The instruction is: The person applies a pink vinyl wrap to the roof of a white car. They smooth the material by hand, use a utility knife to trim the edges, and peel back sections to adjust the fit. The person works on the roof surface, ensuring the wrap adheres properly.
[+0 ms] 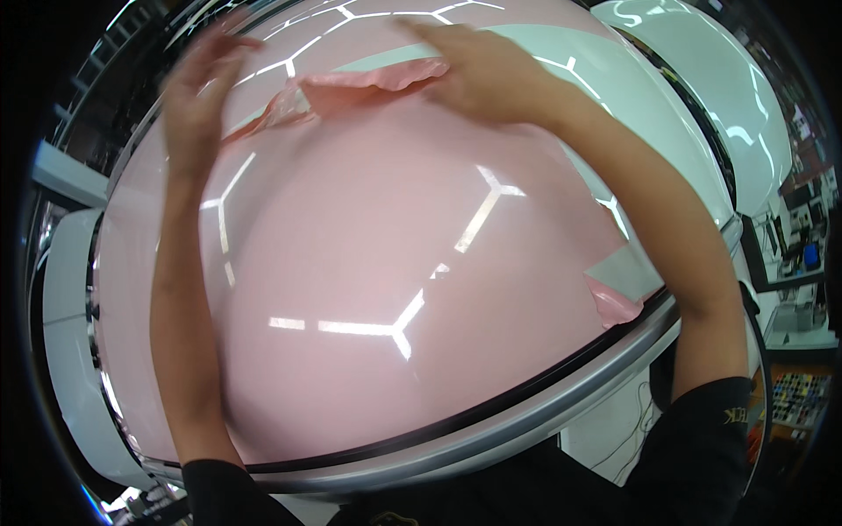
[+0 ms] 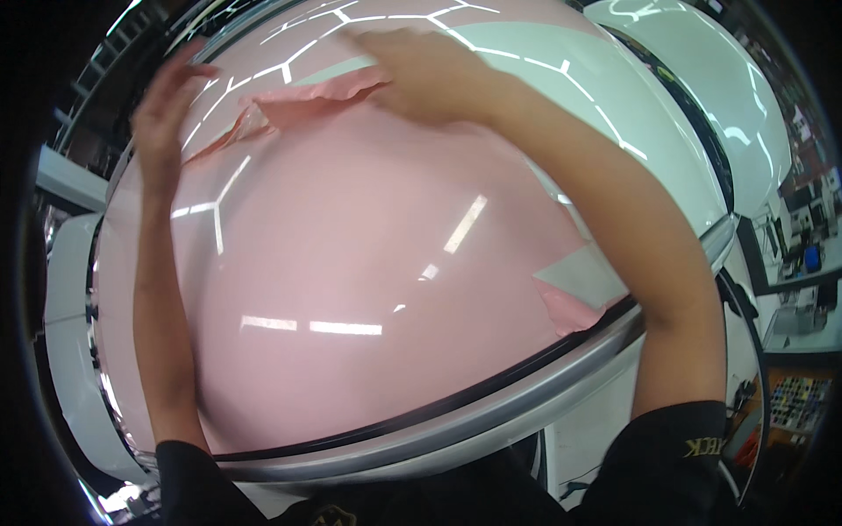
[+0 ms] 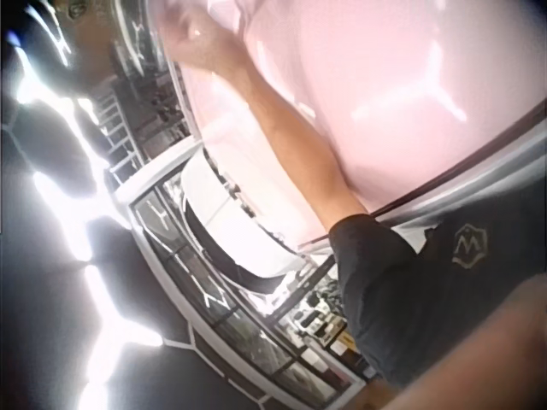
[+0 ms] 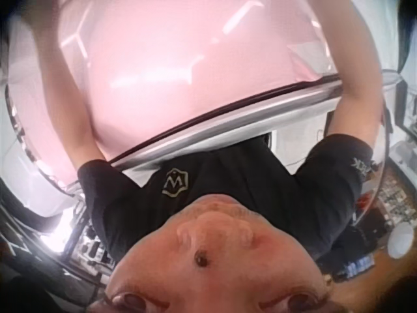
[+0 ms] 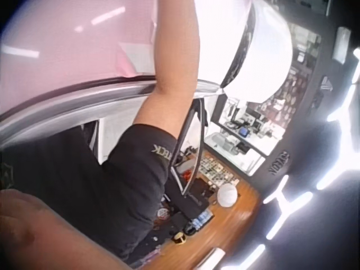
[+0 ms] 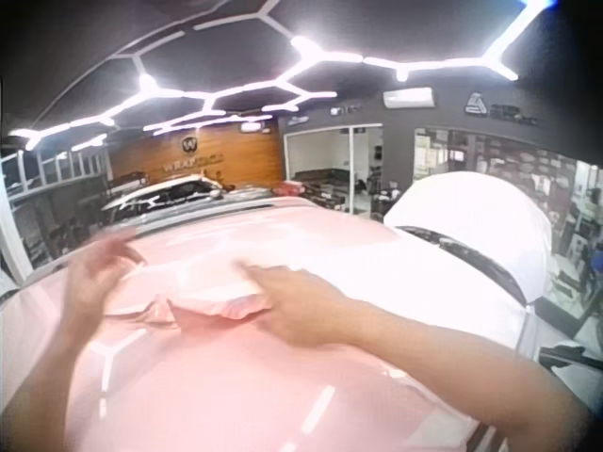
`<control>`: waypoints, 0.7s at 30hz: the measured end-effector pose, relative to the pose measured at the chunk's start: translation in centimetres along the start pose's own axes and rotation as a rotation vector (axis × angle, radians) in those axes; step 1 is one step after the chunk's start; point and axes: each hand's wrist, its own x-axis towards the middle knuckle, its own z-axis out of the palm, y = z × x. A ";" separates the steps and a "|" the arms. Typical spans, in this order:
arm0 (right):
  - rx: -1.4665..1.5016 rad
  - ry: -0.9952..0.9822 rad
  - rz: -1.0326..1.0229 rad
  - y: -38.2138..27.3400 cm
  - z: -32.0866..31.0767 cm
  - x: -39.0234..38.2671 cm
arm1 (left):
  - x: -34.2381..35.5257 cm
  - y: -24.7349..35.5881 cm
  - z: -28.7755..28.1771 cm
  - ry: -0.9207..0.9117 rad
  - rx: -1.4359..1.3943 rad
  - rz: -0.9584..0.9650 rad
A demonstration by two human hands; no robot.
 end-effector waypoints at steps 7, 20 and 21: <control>0.217 -0.227 0.891 6.7 -6.6 0.1 | 4.6 7.6 16.6 -0.349 0.972 0.105; 0.534 -0.109 1.159 7.5 1.7 4.9 | 9.7 8.3 18.9 -0.879 1.233 0.159; 0.682 0.020 1.108 6.9 2.1 3.8 | 9.1 8.1 18.7 -0.869 1.197 0.149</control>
